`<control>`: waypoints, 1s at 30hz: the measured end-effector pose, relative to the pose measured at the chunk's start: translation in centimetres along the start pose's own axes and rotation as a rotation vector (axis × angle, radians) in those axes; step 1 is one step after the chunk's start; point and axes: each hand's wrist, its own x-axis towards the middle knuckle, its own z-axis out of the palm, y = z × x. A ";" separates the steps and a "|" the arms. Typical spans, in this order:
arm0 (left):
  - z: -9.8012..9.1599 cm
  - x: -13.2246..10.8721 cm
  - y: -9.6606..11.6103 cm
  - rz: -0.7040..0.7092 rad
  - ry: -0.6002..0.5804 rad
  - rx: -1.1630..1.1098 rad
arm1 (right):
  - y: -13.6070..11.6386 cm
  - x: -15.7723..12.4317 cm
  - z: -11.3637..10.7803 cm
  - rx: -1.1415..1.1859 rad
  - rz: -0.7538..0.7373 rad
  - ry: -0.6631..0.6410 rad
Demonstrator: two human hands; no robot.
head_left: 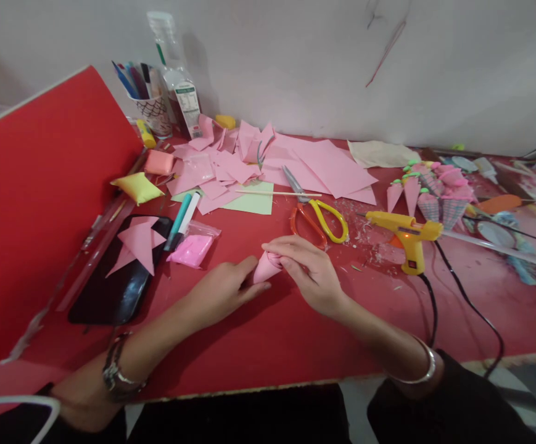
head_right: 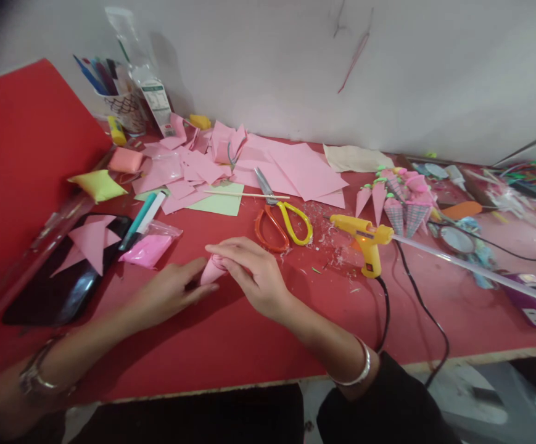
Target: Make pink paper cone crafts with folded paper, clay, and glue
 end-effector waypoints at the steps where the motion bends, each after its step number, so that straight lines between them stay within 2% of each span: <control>1: 0.0 0.0 0.0 0.000 -0.001 0.027 | 0.0 0.0 0.0 -0.001 0.001 0.003; 9: 0.1 -0.1 0.0 0.003 -0.015 0.133 | 0.1 -0.1 0.4 -0.037 -0.018 0.022; 18: 0.0 0.0 0.2 0.007 0.015 0.122 | 0.0 -0.1 0.5 -0.038 -0.044 -0.020; 22: -0.2 0.0 0.2 0.004 0.041 0.128 | -0.2 -0.2 0.3 0.012 -0.038 0.009; 26: -0.2 0.0 -0.1 0.025 0.101 0.066 | -0.4 -0.3 0.1 0.001 -0.061 0.022; 30: -0.2 0.2 -0.4 0.101 0.156 -0.064 | -0.5 -0.4 0.3 -0.022 -0.155 -0.063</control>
